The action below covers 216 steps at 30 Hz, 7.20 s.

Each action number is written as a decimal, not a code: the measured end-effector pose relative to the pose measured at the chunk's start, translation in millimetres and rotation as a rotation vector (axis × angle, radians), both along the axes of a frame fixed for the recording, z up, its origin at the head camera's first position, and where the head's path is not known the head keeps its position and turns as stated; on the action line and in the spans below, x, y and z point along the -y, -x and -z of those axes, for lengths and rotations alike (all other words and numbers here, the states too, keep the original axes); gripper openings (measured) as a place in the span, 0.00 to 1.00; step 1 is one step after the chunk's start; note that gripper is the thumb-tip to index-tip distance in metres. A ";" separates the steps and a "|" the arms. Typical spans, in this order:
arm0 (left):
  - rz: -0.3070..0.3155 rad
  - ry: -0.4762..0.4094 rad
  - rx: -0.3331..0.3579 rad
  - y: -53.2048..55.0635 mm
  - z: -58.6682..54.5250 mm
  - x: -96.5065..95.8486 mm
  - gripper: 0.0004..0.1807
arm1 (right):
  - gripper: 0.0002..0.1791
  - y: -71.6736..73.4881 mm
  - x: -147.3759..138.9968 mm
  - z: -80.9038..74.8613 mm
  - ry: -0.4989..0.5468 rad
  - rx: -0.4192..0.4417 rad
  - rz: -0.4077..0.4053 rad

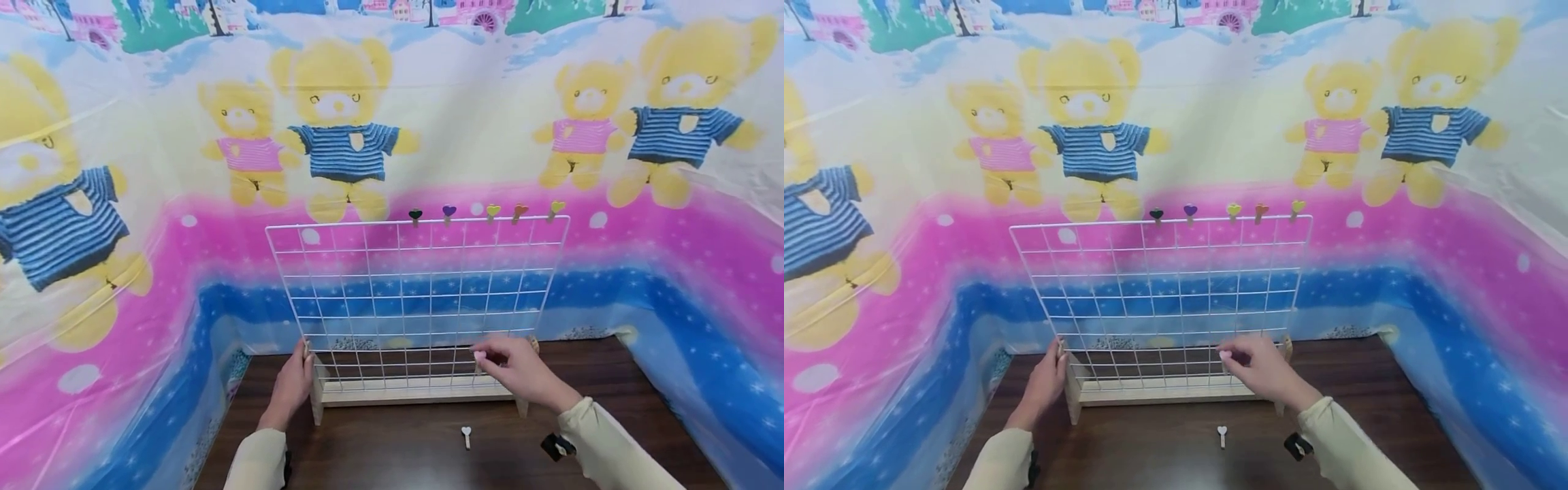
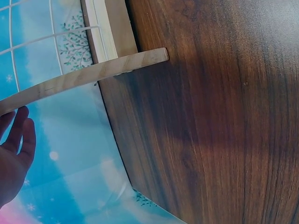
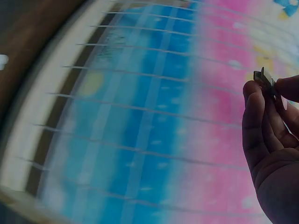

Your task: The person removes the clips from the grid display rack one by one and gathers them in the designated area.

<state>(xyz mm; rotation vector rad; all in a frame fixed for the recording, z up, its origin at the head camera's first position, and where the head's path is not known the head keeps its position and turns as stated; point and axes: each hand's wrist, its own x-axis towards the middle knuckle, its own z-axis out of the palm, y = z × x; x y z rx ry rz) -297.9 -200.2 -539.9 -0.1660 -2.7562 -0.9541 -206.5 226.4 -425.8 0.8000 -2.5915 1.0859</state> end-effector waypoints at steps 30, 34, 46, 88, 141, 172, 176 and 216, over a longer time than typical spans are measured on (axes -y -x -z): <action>-0.003 -0.008 -0.044 -1.8 -0.2 -0.7 0.24 | 0.06 -6.8 -42.2 180.7 -0.008 0.306 0.085; -0.005 -0.001 -0.043 -0.7 -0.2 -1.2 0.24 | 0.06 -2.7 -41.5 189.5 -0.001 0.360 0.072; -0.013 -0.008 -0.006 -3.2 -1.8 -1.4 0.25 | 0.02 7.6 -31.9 210.2 -0.043 0.364 0.073; -0.007 -0.015 0.019 -1.9 -3.0 -2.3 0.24 | 0.08 9.9 -32.5 178.2 -0.063 0.300 0.104; -0.009 0.011 0.043 -0.4 -2.3 -0.1 0.26 | 0.09 42.1 46.5 -214.9 -0.136 -0.406 -0.085; 0.004 -0.005 -0.004 -4.6 -0.6 -0.7 0.27 | 0.10 89.9 85.3 -230.3 -0.328 -0.196 -0.011; 0.010 -0.001 -0.016 -3.3 -0.6 -0.2 0.27 | 0.08 91.2 85.0 -229.3 -0.298 -0.147 -0.019; 0.020 0.005 0.015 -2.6 -1.1 0.9 0.27 | 0.06 57.8 71.2 -238.7 -0.103 -0.294 0.010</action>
